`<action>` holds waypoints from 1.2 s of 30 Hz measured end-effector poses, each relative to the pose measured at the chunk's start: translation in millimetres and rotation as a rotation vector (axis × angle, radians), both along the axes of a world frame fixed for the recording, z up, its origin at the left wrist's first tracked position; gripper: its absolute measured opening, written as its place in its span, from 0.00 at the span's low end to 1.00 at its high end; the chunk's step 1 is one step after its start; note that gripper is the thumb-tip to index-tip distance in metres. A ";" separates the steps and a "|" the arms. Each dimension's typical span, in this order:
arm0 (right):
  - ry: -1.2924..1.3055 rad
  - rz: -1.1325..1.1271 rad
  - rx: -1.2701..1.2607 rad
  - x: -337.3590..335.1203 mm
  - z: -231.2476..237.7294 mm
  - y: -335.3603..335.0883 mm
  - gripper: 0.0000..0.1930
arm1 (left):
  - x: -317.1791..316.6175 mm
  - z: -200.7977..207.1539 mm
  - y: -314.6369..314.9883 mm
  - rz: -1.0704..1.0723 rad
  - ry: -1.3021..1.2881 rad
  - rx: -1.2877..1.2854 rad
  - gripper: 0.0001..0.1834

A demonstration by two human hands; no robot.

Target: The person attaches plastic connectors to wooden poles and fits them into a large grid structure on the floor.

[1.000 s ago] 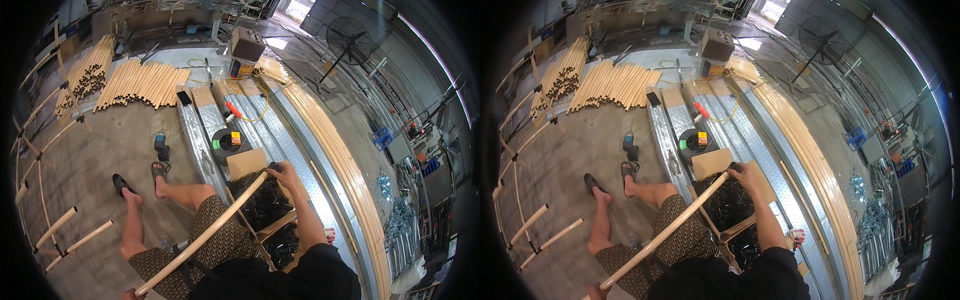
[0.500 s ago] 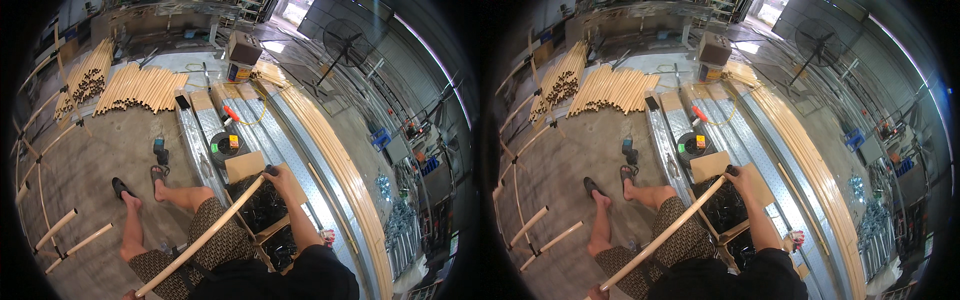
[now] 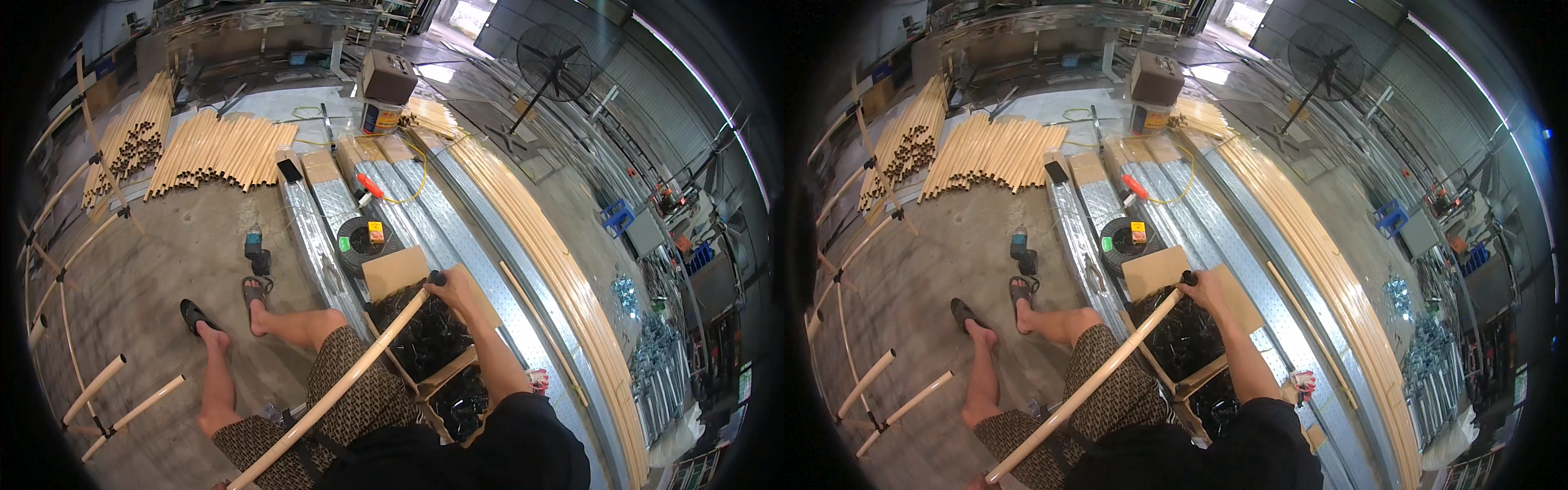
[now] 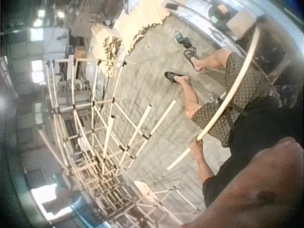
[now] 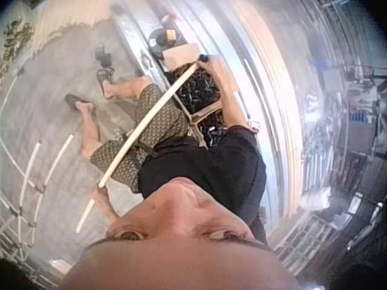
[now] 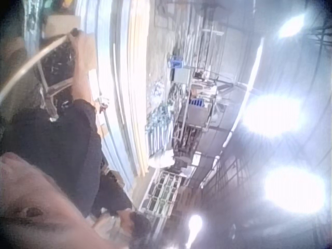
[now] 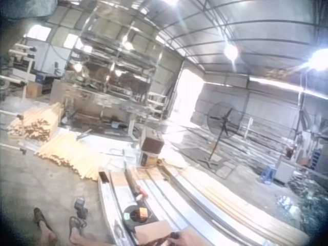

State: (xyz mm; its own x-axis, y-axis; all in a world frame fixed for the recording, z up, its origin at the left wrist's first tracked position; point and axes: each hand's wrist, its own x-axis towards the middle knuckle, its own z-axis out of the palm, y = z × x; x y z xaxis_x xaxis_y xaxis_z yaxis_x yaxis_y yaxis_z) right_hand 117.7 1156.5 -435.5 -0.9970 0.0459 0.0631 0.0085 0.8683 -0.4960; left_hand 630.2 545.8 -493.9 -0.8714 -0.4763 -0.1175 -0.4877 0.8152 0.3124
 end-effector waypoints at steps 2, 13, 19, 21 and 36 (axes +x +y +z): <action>0.061 -0.048 -0.077 3.4 -7.8 2.8 0.24 | -1.4 1.8 1.1 0.002 0.049 0.004 0.10; 0.011 0.091 -0.057 -19.4 17.9 -50.7 0.24 | 18.8 -5.9 5.5 0.077 0.087 -0.077 0.15; -0.133 0.115 -0.006 43.9 75.0 -92.7 0.19 | -26.7 -7.6 18.3 0.190 -0.189 0.186 0.18; -0.068 0.166 -0.080 50.3 55.9 -96.9 0.18 | -38.0 0.6 32.9 0.093 0.048 0.070 0.10; 0.014 0.339 -0.341 106.0 33.0 -222.4 0.15 | -160.4 53.4 112.9 0.079 0.085 0.164 0.11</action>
